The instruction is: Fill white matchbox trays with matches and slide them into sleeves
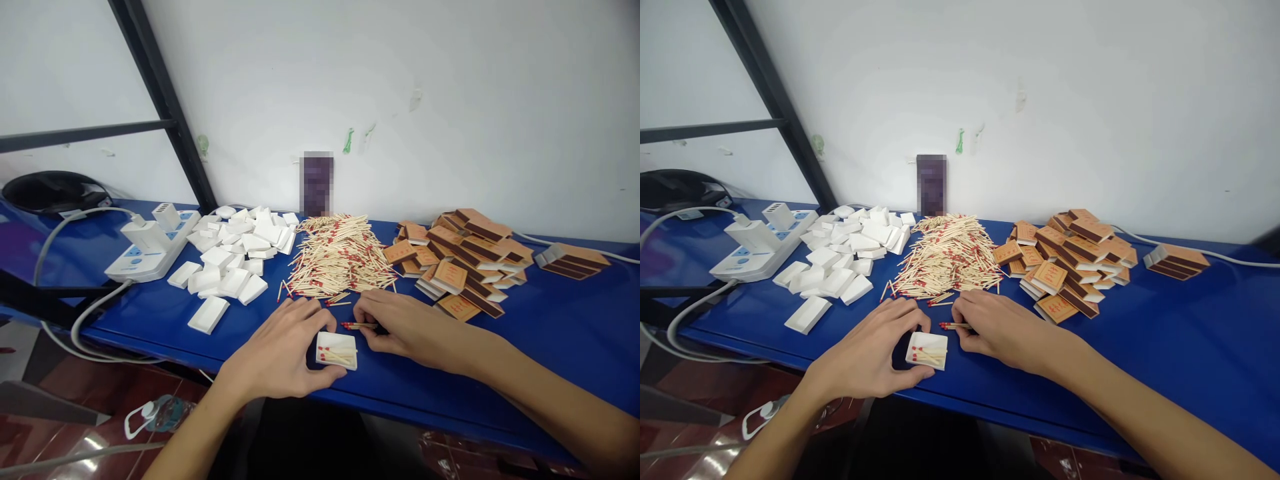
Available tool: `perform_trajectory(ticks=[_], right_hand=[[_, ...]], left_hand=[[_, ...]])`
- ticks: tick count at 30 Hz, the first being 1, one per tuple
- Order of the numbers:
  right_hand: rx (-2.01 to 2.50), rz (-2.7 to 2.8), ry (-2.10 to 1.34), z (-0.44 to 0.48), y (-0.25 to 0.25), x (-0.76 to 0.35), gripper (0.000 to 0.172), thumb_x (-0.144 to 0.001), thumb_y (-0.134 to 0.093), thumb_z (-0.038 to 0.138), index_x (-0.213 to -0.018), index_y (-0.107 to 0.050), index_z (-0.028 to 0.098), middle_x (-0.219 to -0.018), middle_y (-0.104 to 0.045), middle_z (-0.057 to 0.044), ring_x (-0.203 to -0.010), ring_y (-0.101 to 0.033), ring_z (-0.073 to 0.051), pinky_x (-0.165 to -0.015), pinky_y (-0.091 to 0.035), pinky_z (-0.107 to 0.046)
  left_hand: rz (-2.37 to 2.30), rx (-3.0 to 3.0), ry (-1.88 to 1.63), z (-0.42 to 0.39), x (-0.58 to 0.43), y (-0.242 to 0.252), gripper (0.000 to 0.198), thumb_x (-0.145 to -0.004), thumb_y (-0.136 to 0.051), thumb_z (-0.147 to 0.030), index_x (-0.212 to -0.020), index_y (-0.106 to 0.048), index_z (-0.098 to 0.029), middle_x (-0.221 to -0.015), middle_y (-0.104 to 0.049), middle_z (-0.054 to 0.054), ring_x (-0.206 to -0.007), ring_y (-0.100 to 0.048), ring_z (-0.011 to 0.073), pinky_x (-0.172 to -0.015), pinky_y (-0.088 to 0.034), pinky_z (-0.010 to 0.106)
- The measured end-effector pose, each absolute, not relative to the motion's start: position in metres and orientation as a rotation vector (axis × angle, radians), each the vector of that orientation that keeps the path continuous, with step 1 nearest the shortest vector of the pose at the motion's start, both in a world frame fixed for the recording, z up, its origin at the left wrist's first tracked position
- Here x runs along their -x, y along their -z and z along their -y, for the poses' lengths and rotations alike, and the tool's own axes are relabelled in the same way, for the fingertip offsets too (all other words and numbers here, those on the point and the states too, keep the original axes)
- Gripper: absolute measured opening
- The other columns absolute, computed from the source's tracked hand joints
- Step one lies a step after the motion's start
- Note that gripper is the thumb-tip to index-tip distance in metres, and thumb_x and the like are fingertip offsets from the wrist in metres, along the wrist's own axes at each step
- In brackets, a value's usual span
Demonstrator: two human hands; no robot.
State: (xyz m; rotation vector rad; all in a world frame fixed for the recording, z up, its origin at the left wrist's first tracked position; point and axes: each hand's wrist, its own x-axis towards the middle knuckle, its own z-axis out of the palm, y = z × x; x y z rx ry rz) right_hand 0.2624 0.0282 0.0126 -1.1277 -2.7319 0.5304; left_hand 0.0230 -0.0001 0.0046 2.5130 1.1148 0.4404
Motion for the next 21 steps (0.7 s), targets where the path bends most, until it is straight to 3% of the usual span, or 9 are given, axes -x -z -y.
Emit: perform_trajectory(ticks=[15, 21], right_hand=[[1.011, 2.713, -0.462, -0.021, -0.027, -0.255, 0.012, -0.091, -0.053, 0.015, -0.083, -0.048, 0.021, -0.084, -0.058, -0.002, -0.072, -0.052, -0.016, -0.062, -0.038, -0.028], [0.859, 2.821, -0.014, -0.015, -0.014, -0.232, 0.010, -0.084, -0.059, 0.014, -0.077, -0.053, 0.019, -0.076, -0.062, -0.004, -0.069, -0.058, -0.020, -0.064, -0.041, -0.033]], left_hand=[[-1.129, -2.527, -0.466, -0.001, -0.023, -0.002, 0.033, -0.079, -0.073, -0.044, -0.097, -0.056, -0.023, -0.098, -0.060, 0.002, -0.097, -0.058, 0.0239, -0.087, -0.043, 0.037], [-1.144, -2.559, -0.438, -0.001, -0.023, 0.000, 0.034, -0.082, -0.070, -0.048, -0.091, -0.052, -0.021, -0.096, -0.060, 0.003, -0.096, -0.058, 0.0251, -0.087, -0.043, 0.039]])
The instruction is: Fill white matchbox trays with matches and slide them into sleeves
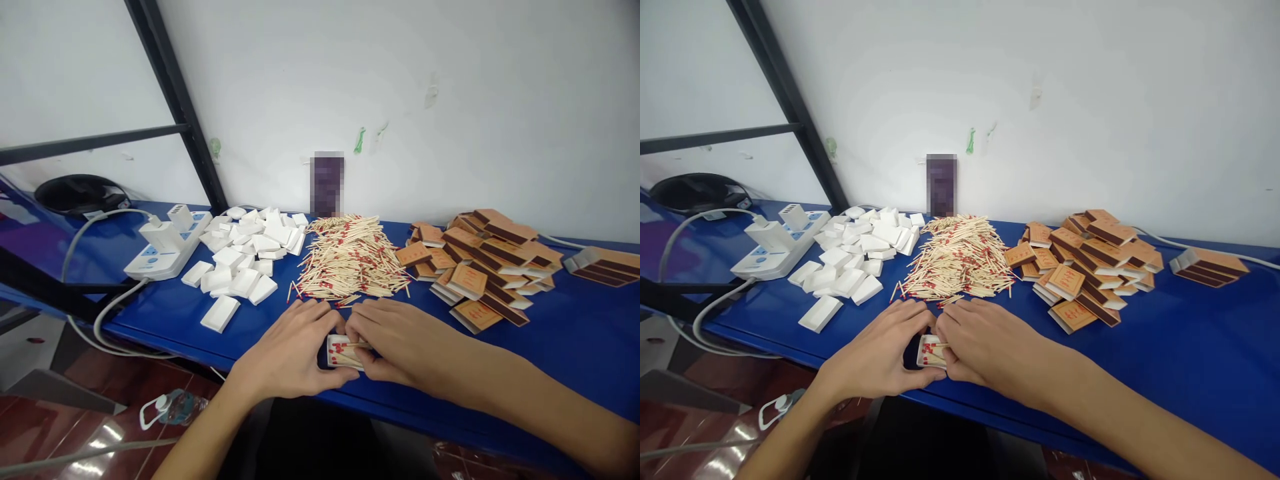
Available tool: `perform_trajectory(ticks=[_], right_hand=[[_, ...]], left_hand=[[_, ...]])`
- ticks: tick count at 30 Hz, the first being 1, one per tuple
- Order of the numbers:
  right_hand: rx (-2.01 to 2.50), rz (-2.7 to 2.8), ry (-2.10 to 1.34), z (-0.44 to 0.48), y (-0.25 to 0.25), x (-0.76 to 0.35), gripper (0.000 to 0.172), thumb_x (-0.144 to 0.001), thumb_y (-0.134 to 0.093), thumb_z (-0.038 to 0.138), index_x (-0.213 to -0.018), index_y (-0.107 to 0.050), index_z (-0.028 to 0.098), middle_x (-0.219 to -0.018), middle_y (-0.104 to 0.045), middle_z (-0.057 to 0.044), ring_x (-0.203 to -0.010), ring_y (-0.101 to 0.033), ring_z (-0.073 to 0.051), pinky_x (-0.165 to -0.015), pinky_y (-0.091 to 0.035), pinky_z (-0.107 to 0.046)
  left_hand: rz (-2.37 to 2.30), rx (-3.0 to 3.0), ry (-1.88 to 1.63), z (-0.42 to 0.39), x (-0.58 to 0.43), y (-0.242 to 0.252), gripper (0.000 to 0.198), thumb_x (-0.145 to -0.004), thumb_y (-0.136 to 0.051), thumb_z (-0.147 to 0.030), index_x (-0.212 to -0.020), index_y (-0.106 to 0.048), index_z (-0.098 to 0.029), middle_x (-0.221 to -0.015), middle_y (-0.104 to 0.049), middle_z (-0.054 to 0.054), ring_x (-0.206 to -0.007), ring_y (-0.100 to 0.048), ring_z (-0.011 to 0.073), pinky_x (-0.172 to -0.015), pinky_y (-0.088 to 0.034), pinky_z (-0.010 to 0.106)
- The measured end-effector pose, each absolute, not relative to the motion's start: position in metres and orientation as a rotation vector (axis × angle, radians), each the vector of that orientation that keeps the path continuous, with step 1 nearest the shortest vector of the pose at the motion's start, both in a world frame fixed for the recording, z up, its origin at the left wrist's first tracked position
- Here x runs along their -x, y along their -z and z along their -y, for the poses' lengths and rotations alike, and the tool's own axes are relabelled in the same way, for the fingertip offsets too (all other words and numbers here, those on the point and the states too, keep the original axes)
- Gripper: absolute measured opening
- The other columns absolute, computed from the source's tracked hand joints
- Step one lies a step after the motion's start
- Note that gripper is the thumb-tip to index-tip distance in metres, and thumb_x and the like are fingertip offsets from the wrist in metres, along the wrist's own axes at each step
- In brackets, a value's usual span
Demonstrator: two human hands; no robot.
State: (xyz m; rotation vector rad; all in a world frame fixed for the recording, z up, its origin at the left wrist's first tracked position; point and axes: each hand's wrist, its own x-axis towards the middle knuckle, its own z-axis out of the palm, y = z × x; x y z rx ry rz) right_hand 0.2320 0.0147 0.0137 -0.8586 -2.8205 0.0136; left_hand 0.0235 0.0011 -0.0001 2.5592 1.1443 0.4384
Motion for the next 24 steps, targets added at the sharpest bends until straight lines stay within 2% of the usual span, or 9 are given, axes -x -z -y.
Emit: perform_trajectory(ticks=[4, 11, 16, 20, 24], right_hand=[[0.864, 2.889, 0.092, -0.016, -0.011, -0.224, 0.010, -0.082, -0.066, 0.019, -0.076, -0.058, 0.018, -0.075, -0.063, -0.005, -0.068, -0.061, -0.023, -0.062, -0.042, -0.034], [0.844, 2.845, -0.269, -0.015, -0.023, -0.232, 0.011, -0.090, -0.063, 0.021, -0.080, -0.059, 0.017, -0.080, -0.063, -0.003, -0.069, -0.059, -0.017, -0.061, -0.041, -0.030], [0.854, 2.694, -0.509, -0.017, -0.023, -0.248, 0.007, -0.094, -0.055, 0.020, -0.094, -0.062, 0.019, -0.086, -0.063, -0.001, -0.071, -0.057, -0.014, -0.062, -0.040, -0.027], [0.850, 2.625, -0.546, -0.020, -0.018, -0.254, 0.009, -0.093, -0.051, 0.017, -0.089, -0.059, 0.019, -0.076, -0.058, 0.001, -0.065, -0.053, -0.013, -0.060, -0.038, -0.026], [0.850, 2.560, -0.575, -0.021, -0.012, -0.251, 0.009, -0.096, -0.051, 0.023, -0.089, -0.055, 0.020, -0.070, -0.052, 0.003, -0.061, -0.049, -0.012, -0.057, -0.036, -0.025]], left_hand=[[-1.140, -2.563, -0.437, -0.001, -0.023, 0.001, 0.034, -0.083, -0.069, -0.048, -0.091, -0.051, -0.021, -0.096, -0.060, 0.003, -0.095, -0.059, 0.0247, -0.087, -0.043, 0.039], [-1.129, -2.543, -0.448, -0.001, -0.023, 0.000, 0.032, -0.083, -0.070, -0.047, -0.091, -0.052, -0.021, -0.094, -0.059, 0.002, -0.095, -0.058, 0.0234, -0.086, -0.043, 0.038], [-1.148, -2.515, -0.454, 0.000, -0.023, -0.001, 0.032, -0.084, -0.070, -0.047, -0.095, -0.053, -0.022, -0.099, -0.059, 0.001, -0.099, -0.057, 0.0234, -0.086, -0.043, 0.037], [-1.170, -2.501, -0.478, 0.000, -0.022, 0.000, 0.031, -0.084, -0.071, -0.043, -0.097, -0.052, -0.023, -0.103, -0.059, 0.001, -0.101, -0.056, 0.0231, -0.086, -0.043, 0.036], [-1.147, -2.495, -0.541, -0.001, -0.022, 0.001, 0.030, -0.086, -0.070, -0.040, -0.101, -0.051, -0.023, -0.105, -0.058, 0.002, -0.101, -0.056, 0.0225, -0.086, -0.043, 0.035]])
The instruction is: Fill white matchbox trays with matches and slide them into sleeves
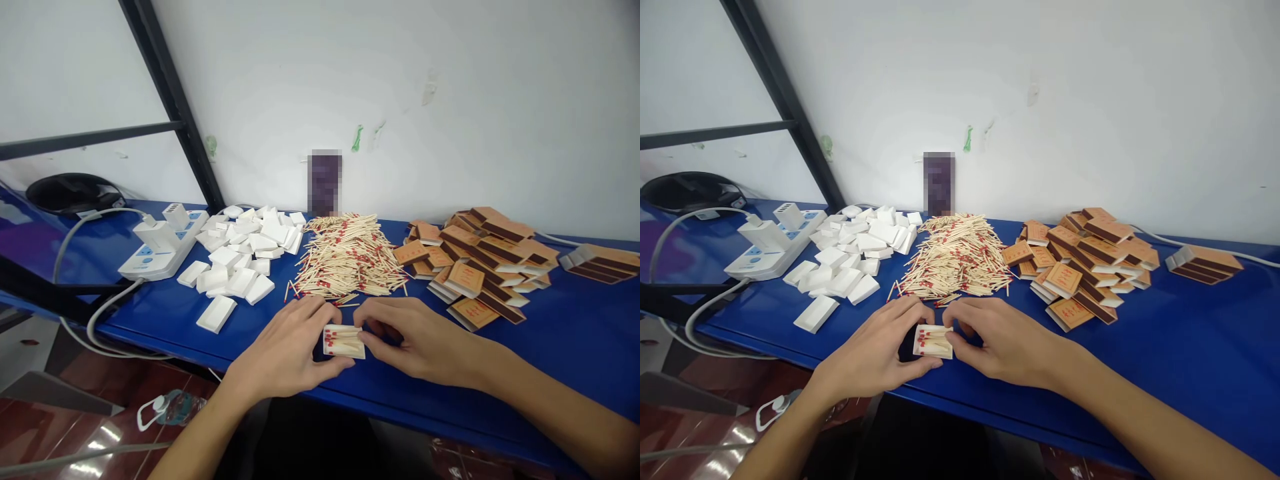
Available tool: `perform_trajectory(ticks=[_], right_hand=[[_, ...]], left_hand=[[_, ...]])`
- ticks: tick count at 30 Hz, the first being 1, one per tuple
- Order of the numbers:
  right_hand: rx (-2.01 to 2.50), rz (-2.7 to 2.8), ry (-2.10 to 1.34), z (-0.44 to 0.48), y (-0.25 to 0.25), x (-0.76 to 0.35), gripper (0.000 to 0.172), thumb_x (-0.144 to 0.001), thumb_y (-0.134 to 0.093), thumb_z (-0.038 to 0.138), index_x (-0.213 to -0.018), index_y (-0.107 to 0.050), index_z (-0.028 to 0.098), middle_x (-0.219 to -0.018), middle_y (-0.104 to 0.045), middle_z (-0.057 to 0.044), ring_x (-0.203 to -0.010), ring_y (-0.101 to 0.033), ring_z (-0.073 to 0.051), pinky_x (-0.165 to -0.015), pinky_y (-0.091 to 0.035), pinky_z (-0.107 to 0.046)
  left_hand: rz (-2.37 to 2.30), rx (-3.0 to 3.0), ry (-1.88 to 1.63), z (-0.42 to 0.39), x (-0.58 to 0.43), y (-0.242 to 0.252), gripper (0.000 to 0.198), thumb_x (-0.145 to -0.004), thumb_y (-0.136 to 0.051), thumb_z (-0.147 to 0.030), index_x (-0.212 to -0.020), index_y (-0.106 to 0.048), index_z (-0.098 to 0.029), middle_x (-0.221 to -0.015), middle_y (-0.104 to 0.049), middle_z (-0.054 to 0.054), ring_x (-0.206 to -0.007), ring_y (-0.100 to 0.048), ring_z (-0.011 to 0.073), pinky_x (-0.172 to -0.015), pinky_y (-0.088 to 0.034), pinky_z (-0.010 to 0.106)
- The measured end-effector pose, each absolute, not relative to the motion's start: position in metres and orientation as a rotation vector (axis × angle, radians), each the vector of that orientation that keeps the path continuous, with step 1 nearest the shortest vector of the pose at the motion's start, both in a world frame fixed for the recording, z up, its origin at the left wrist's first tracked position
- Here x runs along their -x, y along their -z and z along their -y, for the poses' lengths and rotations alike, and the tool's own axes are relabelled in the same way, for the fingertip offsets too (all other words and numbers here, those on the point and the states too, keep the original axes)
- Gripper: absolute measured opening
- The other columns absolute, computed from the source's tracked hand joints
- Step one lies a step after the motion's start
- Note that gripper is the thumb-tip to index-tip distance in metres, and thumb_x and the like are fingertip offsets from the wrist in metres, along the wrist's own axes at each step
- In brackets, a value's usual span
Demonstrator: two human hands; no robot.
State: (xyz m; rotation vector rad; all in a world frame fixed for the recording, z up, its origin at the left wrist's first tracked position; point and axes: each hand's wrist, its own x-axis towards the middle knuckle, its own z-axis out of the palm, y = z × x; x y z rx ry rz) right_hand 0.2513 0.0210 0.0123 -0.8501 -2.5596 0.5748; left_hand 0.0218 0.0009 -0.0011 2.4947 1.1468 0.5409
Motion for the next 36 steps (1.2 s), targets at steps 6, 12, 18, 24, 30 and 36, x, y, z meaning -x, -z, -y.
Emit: perform_trajectory(ticks=[6, 12, 18, 24, 30, 36], right_hand=[[0.867, 2.494, -0.666, -0.0199, -0.0077, -0.2450, 0.012, -0.097, -0.048, 0.024, -0.086, -0.048, 0.021, -0.073, -0.052, 0.003, -0.060, -0.046, -0.011, -0.056, -0.035, -0.024], [0.850, 2.399, -0.832, -0.0227, -0.0033, -0.2445, 0.013, -0.096, -0.053, 0.024, -0.083, -0.048, 0.021, -0.071, -0.051, 0.005, -0.059, -0.045, -0.010, -0.054, -0.035, -0.023], [0.814, 2.314, -0.953, -0.0244, -0.0045, -0.2489, 0.014, -0.101, -0.046, 0.027, -0.089, -0.052, 0.021, -0.074, -0.053, 0.004, -0.062, -0.045, -0.011, -0.058, -0.038, -0.023], [0.841, 2.268, -1.024, -0.0242, -0.0042, -0.2463, 0.009, -0.097, -0.052, 0.025, -0.089, -0.051, 0.021, -0.072, -0.052, 0.004, -0.061, -0.046, -0.011, -0.056, -0.037, -0.024], [0.840, 2.218, -1.110, -0.0255, -0.0037, -0.2450, 0.011, -0.098, -0.053, 0.028, -0.089, -0.052, 0.021, -0.071, -0.051, 0.005, -0.061, -0.045, -0.010, -0.055, -0.036, -0.023], [0.835, 2.202, -1.098, -0.0245, -0.0037, -0.2447, 0.007, -0.096, -0.054, 0.024, -0.089, -0.052, 0.021, -0.072, -0.048, 0.005, -0.061, -0.043, -0.011, -0.056, -0.035, -0.024]], left_hand=[[-1.139, -2.490, -0.541, -0.0011, -0.0211, 0.0009, 0.029, -0.087, -0.070, -0.040, -0.101, -0.051, -0.023, -0.105, -0.059, 0.001, -0.101, -0.056, 0.0226, -0.085, -0.043, 0.035], [-1.121, -2.500, -0.538, -0.0013, -0.0203, 0.0002, 0.028, -0.088, -0.070, -0.038, -0.104, -0.052, -0.024, -0.105, -0.059, 0.001, -0.102, -0.055, 0.0222, -0.087, -0.042, 0.035], [-1.110, -2.486, -0.513, -0.0015, -0.0208, -0.0008, 0.026, -0.091, -0.066, -0.040, -0.105, -0.053, -0.023, -0.108, -0.060, 0.003, -0.102, -0.054, 0.0227, -0.088, -0.042, 0.036], [-1.102, -2.474, -0.520, -0.0013, -0.0203, -0.0005, 0.026, -0.092, -0.065, -0.041, -0.108, -0.053, -0.024, -0.107, -0.060, 0.002, -0.103, -0.054, 0.0226, -0.090, -0.042, 0.036], [-1.081, -2.481, -0.535, -0.0021, -0.0201, -0.0002, 0.028, -0.091, -0.066, -0.040, -0.109, -0.053, -0.024, -0.109, -0.059, 0.002, -0.107, -0.053, 0.0224, -0.093, -0.042, 0.036], [-1.078, -2.511, -0.607, -0.0017, -0.0196, -0.0006, 0.024, -0.090, -0.067, -0.034, -0.108, -0.054, -0.023, -0.111, -0.058, 0.004, -0.107, -0.053, 0.0230, -0.094, -0.044, 0.036]])
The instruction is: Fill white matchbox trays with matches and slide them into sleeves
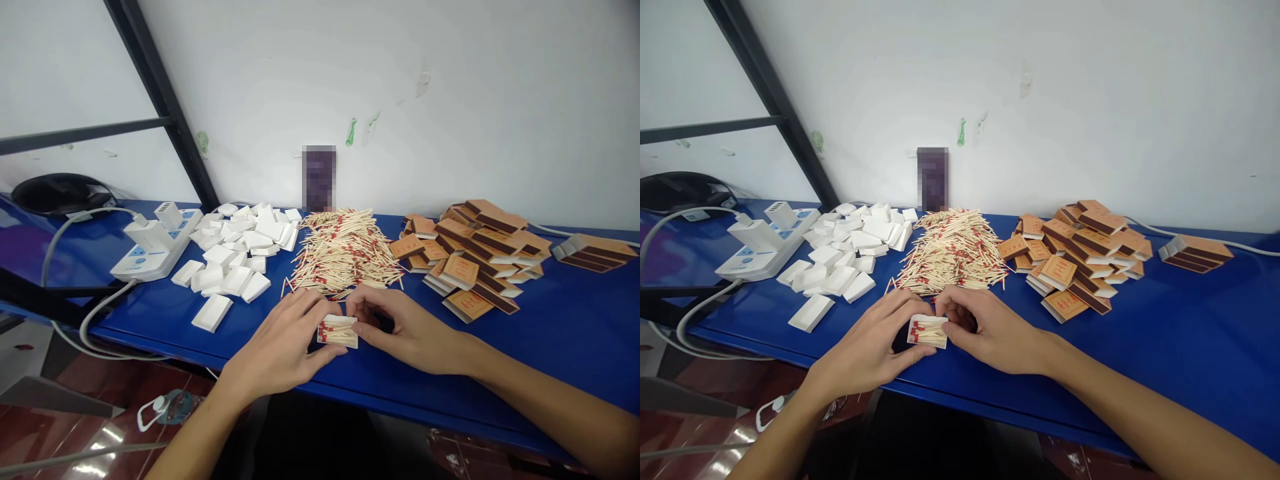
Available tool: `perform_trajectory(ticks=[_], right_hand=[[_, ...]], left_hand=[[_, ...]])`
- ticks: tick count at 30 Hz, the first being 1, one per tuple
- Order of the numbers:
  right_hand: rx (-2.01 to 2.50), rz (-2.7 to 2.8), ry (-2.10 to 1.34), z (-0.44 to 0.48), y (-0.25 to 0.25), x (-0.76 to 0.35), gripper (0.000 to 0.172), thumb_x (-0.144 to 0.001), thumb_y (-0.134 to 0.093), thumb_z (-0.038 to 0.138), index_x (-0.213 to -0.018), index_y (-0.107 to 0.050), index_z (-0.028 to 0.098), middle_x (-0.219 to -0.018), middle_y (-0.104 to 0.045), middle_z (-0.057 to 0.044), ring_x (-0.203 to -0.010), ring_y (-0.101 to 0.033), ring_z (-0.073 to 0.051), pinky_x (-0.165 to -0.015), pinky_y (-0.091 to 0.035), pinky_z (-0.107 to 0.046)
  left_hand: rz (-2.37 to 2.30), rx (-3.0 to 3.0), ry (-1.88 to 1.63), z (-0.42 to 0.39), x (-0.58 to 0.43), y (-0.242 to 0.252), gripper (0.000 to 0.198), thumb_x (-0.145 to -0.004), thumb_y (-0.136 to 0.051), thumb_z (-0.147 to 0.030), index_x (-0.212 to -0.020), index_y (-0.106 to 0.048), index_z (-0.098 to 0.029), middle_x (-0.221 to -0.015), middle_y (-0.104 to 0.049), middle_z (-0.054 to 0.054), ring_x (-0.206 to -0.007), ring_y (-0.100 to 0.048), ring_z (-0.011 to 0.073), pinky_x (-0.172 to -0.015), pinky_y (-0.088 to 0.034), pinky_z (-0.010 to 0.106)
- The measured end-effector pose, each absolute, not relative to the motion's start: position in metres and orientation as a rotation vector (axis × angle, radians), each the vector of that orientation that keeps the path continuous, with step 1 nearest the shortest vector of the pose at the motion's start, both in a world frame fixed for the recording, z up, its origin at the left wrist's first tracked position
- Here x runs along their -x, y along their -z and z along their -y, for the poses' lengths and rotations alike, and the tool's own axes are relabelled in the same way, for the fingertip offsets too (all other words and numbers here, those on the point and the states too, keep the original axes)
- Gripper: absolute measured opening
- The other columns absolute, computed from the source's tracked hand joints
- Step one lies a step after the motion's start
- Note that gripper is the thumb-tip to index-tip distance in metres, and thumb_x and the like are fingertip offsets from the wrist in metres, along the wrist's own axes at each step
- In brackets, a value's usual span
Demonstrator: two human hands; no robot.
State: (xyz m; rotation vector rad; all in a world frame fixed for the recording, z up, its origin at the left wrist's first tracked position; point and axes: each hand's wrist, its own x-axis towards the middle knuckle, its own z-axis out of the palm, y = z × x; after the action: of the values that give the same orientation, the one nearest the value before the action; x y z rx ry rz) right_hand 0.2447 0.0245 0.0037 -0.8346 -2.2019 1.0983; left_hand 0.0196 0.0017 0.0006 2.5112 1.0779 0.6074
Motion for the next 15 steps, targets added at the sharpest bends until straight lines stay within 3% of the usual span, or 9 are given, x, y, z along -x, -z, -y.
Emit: perform_trajectory(ticks=[11, 15], right_hand=[[0.918, 2.155, -1.196, -0.0205, -0.0032, -0.2418, 0.009, -0.093, -0.058, 0.027, -0.093, -0.051, 0.021, -0.071, -0.041, 0.006, -0.064, -0.039, -0.012, -0.058, -0.035, -0.025], [0.876, 2.124, -1.113, -0.0223, -0.0012, -0.2419, 0.011, -0.098, -0.052, 0.031, -0.092, -0.052, 0.021, -0.075, -0.047, 0.004, -0.066, -0.042, -0.012, -0.059, -0.037, -0.025]], left_hand=[[-1.058, -2.553, -0.654, -0.0021, -0.0197, 0.0020, 0.027, -0.089, -0.069, -0.035, -0.110, -0.055, -0.023, -0.109, -0.059, 0.004, -0.104, -0.054, 0.0224, -0.092, -0.045, 0.036], [-1.063, -2.576, -0.717, -0.0036, -0.0198, 0.0028, 0.025, -0.090, -0.068, -0.029, -0.109, -0.054, -0.022, -0.111, -0.059, 0.004, -0.105, -0.054, 0.0218, -0.093, -0.043, 0.036]])
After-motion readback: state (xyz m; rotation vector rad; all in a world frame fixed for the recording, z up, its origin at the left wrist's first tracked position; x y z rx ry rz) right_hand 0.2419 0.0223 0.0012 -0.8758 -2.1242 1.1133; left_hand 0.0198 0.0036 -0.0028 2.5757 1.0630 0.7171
